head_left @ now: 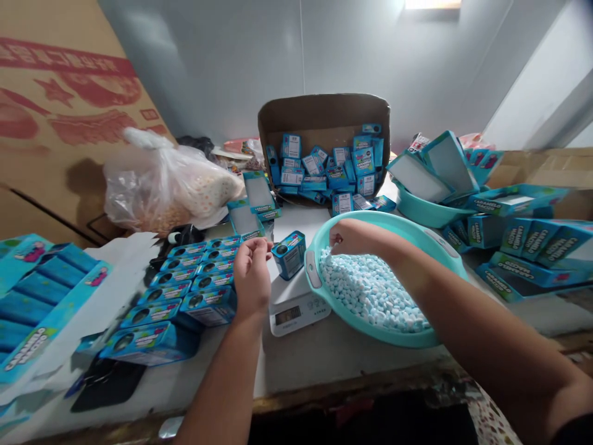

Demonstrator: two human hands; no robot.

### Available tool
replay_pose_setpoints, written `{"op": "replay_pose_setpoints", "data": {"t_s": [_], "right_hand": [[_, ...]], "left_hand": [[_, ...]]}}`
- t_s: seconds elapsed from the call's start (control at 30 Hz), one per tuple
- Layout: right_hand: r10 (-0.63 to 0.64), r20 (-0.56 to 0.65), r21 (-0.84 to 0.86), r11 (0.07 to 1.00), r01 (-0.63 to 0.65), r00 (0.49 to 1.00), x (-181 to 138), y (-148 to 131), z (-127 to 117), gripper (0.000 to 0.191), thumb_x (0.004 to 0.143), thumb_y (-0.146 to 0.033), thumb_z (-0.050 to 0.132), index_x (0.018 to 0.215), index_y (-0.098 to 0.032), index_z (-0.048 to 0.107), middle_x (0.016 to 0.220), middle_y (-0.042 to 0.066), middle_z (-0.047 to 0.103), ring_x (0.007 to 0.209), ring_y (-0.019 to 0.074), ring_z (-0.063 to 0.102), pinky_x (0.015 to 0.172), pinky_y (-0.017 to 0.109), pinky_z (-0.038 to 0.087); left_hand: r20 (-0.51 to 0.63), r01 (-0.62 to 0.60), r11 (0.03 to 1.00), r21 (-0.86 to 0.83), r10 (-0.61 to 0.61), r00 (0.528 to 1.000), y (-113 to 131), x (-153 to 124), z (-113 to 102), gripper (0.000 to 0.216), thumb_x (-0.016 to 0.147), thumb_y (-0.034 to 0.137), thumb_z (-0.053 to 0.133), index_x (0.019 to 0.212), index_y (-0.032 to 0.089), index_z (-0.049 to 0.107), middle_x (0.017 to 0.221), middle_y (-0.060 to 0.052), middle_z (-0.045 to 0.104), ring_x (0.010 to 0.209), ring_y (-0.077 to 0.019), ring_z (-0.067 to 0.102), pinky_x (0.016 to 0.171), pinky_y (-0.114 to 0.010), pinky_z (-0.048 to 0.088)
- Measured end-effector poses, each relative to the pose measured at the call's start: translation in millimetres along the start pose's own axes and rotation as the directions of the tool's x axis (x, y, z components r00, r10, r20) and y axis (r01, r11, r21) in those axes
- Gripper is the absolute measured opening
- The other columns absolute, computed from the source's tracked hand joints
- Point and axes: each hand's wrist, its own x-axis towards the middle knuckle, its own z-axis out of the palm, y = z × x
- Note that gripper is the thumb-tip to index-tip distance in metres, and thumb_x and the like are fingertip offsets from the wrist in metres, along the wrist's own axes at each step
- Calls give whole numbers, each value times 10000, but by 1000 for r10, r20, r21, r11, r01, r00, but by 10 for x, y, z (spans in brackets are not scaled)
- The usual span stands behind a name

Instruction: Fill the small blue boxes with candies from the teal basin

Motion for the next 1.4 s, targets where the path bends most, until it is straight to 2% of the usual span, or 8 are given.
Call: {"op": "replay_pose_setpoints", "data": {"t_s": [0.13, 0.2, 0.37, 0.47, 0.67, 0.87, 1.17, 1.4], "right_hand": [[-9, -80, 30, 999, 12, 997, -11, -57, -51, 65, 769, -214, 708, 805, -166, 731, 771, 25, 685, 679, 145, 576, 595, 265, 400], [-21, -175, 71, 997, 34, 984, 5, -97, -40, 73, 789, -201, 704, 836, -150, 728, 779, 29, 669, 687, 139, 568, 619, 260, 412], [-86, -482, 229, 948, 220, 872, 95, -217, 93, 95, 837, -230, 712, 875, -143, 714, 870, 40, 620, 705, 118, 569, 684, 252, 465], [-152, -562, 262, 900, 349, 813, 139, -345, 187, 49, 852, -176, 687, 885, -144, 703, 892, 34, 599, 696, 103, 567, 699, 245, 479], [-276, -543, 225, 862, 454, 793, 193, -608, 300, 82, 852, -91, 658, 895, -141, 706, 881, 30, 590, 719, 105, 560, 716, 237, 470], [-351, -512, 179, 849, 497, 784, 224, -657, 371, 152, 838, -46, 635, 926, -139, 718, 900, 40, 612, 757, 114, 569, 733, 232, 456], [-321, -481, 226, 854, 469, 816, 228, -657, 405, 149, 848, -78, 653, 964, -141, 722, 864, 34, 688, 761, 114, 585, 733, 226, 441], [-247, -416, 270, 885, 379, 875, 236, -663, 409, 127, 874, -156, 658, 978, -156, 730, 892, 38, 734, 779, 120, 620, 742, 230, 449]], "left_hand": [[11, -29, 999, 41, 29, 1000, 24, -24, 4, 289, 857, 473, 596, 902, 191, 642, 896, -28, 675, 836, -156, 603, 782, -281, 464], [12, -35, 999, 37, 35, 999, 26, -29, 3, 281, 855, 465, 597, 900, 192, 644, 888, -25, 669, 828, -154, 597, 771, -275, 462], [41, -18, 1000, 18, 18, 999, 21, -20, 3, 260, 847, 454, 606, 883, 198, 633, 897, -21, 666, 842, -157, 606, 770, -271, 466], [63, 21, 1000, 3, -21, 998, 33, -21, 15, 246, 845, 442, 602, 871, 198, 623, 913, -28, 672, 871, -171, 617, 798, -289, 474], [100, 10, 1000, 6, -10, 995, 85, -67, 29, 282, 852, 474, 604, 876, 194, 630, 915, -24, 658, 861, -171, 606, 802, -294, 468], [96, 21, 1000, 7, -21, 995, 104, -74, 18, 278, 844, 475, 600, 873, 200, 632, 911, -18, 653, 850, -166, 593, 786, -287, 453], [110, 37, 999, 38, -41, 993, 109, -61, 21, 285, 829, 477, 606, 870, 197, 639, 883, -19, 652, 850, -175, 591, 782, -294, 446], [110, 31, 998, 49, -36, 993, 86, -54, 19, 296, 828, 479, 607, 890, 193, 653, 879, -24, 665, 868, -183, 603, 806, -306, 449]]}}
